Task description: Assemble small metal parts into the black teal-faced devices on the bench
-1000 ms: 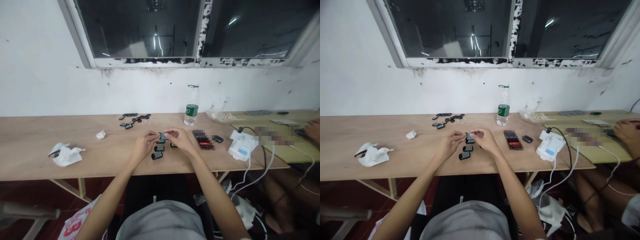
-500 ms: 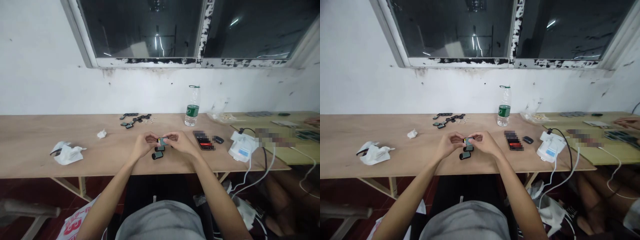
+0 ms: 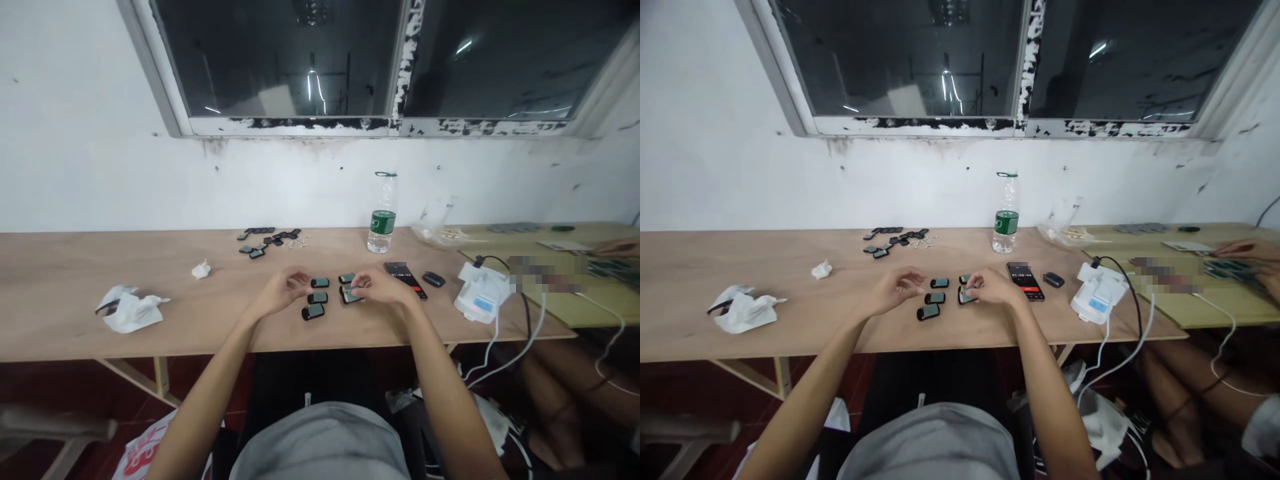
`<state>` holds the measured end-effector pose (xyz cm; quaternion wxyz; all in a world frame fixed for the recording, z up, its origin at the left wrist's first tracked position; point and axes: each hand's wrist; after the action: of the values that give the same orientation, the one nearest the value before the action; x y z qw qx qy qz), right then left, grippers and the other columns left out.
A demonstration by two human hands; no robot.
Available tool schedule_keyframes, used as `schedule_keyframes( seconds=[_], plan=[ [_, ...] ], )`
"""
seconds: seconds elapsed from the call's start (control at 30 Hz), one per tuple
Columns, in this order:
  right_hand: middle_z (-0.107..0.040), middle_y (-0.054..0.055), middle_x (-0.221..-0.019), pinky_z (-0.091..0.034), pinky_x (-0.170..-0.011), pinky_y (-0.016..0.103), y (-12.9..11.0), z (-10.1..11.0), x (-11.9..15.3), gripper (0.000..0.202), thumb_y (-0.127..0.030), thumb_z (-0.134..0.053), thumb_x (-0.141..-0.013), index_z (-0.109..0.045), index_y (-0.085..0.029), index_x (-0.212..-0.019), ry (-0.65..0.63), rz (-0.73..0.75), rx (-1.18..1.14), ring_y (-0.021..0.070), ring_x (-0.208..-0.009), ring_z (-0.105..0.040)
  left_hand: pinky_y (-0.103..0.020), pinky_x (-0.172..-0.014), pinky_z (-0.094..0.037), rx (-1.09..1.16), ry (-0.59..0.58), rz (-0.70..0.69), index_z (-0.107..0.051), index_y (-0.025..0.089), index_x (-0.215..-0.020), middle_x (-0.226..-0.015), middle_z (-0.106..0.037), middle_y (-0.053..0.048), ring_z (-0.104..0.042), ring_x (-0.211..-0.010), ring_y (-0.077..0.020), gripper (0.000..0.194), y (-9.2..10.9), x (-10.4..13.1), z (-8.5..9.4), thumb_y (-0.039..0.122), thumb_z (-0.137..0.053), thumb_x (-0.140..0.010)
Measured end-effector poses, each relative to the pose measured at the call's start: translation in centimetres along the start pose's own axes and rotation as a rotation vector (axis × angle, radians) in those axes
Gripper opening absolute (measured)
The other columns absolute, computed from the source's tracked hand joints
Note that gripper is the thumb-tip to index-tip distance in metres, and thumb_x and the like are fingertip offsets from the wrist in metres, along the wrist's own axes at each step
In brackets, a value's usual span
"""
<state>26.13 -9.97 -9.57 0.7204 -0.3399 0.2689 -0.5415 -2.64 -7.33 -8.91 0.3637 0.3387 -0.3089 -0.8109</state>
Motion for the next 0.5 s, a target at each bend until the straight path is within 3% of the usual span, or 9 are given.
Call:
schedule_keyframes(
  seconds=[0.17,0.37,0.5],
  plan=[
    [-0.072,0.003,-0.075,-0.05,-0.055,0.023,2.2,-0.5,-1.0,0.032,-0.033,-0.088,-0.065,-0.065,-0.016,-0.08,-0.13,-0.123,-0.066,0.0161,-0.062,-0.068,-0.039,-0.084,-0.057,-0.114,-0.009,0.066,-0.069,0.017,-0.105,-0.104,-0.072,-0.01,-0.068,-0.093,-0.024,0.039,-2.1,0.0,2.2,0.048,-0.072,-0.08],
    [-0.069,0.001,-0.066,-0.047,-0.051,0.023,2.6,-1.0,-1.4,0.032,-0.026,-0.088,-0.063,-0.062,-0.017,-0.08,-0.022,-0.254,0.098,0.0159,-0.053,-0.065,-0.037,-0.084,-0.056,-0.251,-0.074,0.171,-0.069,0.017,-0.107,-0.107,-0.072,-0.011,-0.068,-0.094,-0.0253,0.047,-4.4,-0.1,3.9,0.054,-0.07,-0.078],
    [-0.072,0.005,-0.077,-0.046,-0.058,0.024,1.6,-1.0,-0.9,0.027,-0.031,-0.084,-0.068,-0.067,-0.016,-0.083,0.092,-0.119,0.304,0.0181,-0.066,-0.066,-0.039,-0.085,-0.054,-0.416,-0.091,0.256,-0.07,0.021,-0.109,-0.113,-0.071,-0.01,-0.067,-0.098,-0.0297,0.051,-6.0,-0.1,4.9,0.055,-0.072,-0.072]
  ],
)
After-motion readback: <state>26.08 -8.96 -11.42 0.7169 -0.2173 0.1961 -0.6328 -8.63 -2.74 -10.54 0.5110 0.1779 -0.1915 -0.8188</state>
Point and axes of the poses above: each hand's wrist, its own x-axis away from the middle knuckle, its own z-axis out of the back of the hand, y = z × x
